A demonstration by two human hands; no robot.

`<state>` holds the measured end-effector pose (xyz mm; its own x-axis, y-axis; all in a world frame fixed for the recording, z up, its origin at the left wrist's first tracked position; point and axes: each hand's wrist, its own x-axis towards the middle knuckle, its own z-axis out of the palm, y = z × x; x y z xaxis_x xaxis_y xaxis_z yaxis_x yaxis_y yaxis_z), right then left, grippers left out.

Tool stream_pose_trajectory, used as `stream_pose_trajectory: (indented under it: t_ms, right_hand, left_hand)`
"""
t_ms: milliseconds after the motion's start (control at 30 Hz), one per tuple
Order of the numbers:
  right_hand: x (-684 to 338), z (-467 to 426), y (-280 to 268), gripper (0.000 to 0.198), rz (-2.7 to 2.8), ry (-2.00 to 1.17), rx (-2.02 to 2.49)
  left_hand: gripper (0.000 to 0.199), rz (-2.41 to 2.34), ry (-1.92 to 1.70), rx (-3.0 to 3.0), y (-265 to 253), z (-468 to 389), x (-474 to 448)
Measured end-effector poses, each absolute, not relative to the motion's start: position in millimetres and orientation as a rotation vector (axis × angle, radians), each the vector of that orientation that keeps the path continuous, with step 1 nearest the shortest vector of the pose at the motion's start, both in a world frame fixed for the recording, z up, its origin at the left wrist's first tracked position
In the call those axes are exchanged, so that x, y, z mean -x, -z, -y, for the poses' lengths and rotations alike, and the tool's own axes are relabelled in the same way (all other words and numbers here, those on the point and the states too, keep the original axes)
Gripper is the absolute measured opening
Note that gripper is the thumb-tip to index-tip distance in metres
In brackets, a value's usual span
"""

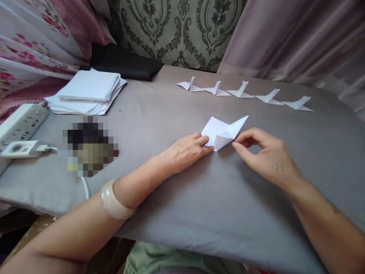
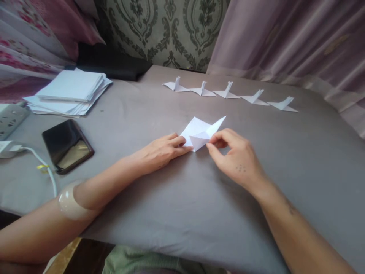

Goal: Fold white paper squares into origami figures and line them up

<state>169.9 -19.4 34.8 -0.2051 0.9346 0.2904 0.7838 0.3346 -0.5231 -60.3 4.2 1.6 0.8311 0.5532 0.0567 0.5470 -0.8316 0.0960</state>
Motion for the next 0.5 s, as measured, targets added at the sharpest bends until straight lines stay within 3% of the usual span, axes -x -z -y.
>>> stream_pose_trajectory:
  t_ms: [100,367,500]
  right_hand:
    - [-160,29,-22,0.010,2.091,-0.442,1.444]
    - [-151,34,6,0.027,2.124,-0.319,1.370]
    - [-149,36,4,0.026,2.141,-0.268,1.371]
  left_hand:
    - [0.046,-0.885,-0.135,-2.941,-1,-4,60]
    - [0.048,-1.006,-0.182,-2.930,4,-3,61]
    - [0.048,-1.076,-0.155,-2.899,4,-1,61]
